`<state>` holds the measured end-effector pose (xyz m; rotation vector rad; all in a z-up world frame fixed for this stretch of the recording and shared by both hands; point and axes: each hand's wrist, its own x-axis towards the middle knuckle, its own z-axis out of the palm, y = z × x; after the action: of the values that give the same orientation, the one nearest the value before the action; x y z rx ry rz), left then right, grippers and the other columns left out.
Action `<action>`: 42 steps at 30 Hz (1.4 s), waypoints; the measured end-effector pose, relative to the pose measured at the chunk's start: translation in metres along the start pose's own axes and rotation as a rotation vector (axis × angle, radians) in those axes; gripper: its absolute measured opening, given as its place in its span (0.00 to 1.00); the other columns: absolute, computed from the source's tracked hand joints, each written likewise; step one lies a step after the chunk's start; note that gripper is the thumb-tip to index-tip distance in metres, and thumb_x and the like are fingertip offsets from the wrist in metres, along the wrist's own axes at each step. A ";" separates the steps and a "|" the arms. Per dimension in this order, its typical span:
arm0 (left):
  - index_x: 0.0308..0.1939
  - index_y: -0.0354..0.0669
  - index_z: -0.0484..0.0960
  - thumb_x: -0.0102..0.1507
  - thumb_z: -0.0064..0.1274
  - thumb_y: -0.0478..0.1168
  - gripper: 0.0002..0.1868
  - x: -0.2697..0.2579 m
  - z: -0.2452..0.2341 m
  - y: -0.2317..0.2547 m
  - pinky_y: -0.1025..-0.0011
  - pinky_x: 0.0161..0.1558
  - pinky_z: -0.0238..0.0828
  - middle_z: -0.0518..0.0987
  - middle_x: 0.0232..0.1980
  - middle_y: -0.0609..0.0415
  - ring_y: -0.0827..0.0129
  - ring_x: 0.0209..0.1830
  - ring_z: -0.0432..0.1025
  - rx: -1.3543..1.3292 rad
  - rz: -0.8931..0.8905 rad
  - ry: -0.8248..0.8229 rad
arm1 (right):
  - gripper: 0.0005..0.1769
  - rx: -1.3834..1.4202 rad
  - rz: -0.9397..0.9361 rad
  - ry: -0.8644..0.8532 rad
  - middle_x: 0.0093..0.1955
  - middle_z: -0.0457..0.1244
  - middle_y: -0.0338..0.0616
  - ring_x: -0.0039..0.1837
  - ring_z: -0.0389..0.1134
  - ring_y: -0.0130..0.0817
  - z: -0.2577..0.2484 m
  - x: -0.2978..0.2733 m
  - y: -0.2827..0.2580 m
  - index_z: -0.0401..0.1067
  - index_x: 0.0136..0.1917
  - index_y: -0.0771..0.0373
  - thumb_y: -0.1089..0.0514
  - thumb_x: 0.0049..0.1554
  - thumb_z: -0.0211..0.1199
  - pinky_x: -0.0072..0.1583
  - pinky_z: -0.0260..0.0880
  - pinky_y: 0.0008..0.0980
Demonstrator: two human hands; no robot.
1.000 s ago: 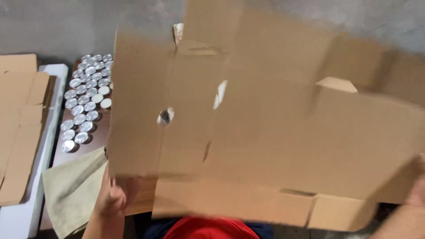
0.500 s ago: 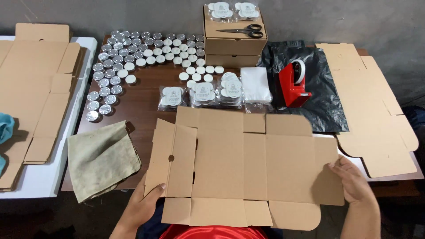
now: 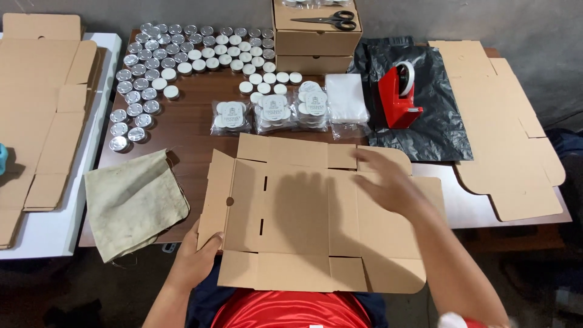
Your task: Folding a cardboard box, filling it with small white jars, and placing the box into a black shipping bag.
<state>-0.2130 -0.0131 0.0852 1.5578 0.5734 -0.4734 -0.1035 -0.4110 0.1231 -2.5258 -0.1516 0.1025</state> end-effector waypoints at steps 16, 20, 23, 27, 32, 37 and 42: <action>0.71 0.45 0.70 0.64 0.47 0.38 0.29 0.005 -0.005 -0.034 0.62 0.69 0.58 0.74 0.70 0.53 0.61 0.71 0.66 0.192 0.260 0.131 | 0.11 -0.564 -0.479 -0.045 0.46 0.68 0.37 0.43 0.71 0.45 0.108 0.068 -0.030 0.72 0.54 0.51 0.52 0.57 0.66 0.34 0.68 0.47; 0.79 0.40 0.50 0.66 0.40 0.32 0.37 -0.002 -0.002 -0.019 0.59 0.77 0.48 0.56 0.82 0.48 0.56 0.82 0.49 0.475 0.570 -0.040 | 0.18 -0.597 -0.433 -0.027 0.48 0.73 0.32 0.40 0.74 0.48 0.107 0.066 -0.033 0.70 0.64 0.46 0.47 0.61 0.59 0.33 0.70 0.51; 0.79 0.39 0.52 0.63 0.43 0.33 0.39 0.012 -0.006 -0.037 0.57 0.61 0.70 0.60 0.80 0.47 0.53 0.76 0.59 0.858 0.775 0.058 | 0.22 -0.536 -0.223 -0.287 0.51 0.72 0.41 0.49 0.74 0.56 0.085 0.074 -0.065 0.63 0.71 0.46 0.46 0.65 0.51 0.45 0.73 0.58; 0.78 0.37 0.54 0.67 0.41 0.38 0.35 0.011 -0.002 -0.025 0.57 0.67 0.61 0.61 0.78 0.41 0.52 0.77 0.58 0.991 0.893 0.052 | 0.26 -0.505 -0.113 -0.444 0.65 0.67 0.45 0.64 0.67 0.57 0.073 0.088 -0.080 0.58 0.76 0.47 0.45 0.65 0.45 0.56 0.69 0.61; 0.76 0.56 0.62 0.54 0.59 0.81 0.57 0.011 0.011 -0.020 0.43 0.63 0.61 0.48 0.80 0.37 0.36 0.68 0.57 1.260 0.715 0.018 | 0.29 -0.437 -0.079 -0.493 0.72 0.63 0.42 0.69 0.64 0.54 0.072 0.092 -0.081 0.59 0.77 0.46 0.46 0.64 0.47 0.61 0.66 0.57; 0.64 0.54 0.78 0.62 0.53 0.65 0.33 0.016 0.018 0.000 0.44 0.64 0.63 0.55 0.75 0.36 0.36 0.72 0.57 1.029 0.572 0.065 | 0.24 -0.469 -0.175 -0.399 0.65 0.68 0.43 0.63 0.69 0.56 0.073 0.084 -0.077 0.66 0.71 0.47 0.45 0.64 0.48 0.59 0.69 0.59; 0.71 0.55 0.70 0.57 0.64 0.57 0.40 0.024 0.019 0.012 0.51 0.60 0.76 0.57 0.73 0.41 0.38 0.71 0.62 0.918 0.376 0.054 | 0.22 -0.414 -0.186 -0.346 0.61 0.70 0.46 0.60 0.72 0.58 0.072 0.081 -0.075 0.69 0.68 0.47 0.44 0.64 0.50 0.60 0.71 0.60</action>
<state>-0.1853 -0.0306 0.0785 2.4949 0.0613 -0.4226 -0.0374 -0.2985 0.1046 -2.8664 -0.5992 0.4768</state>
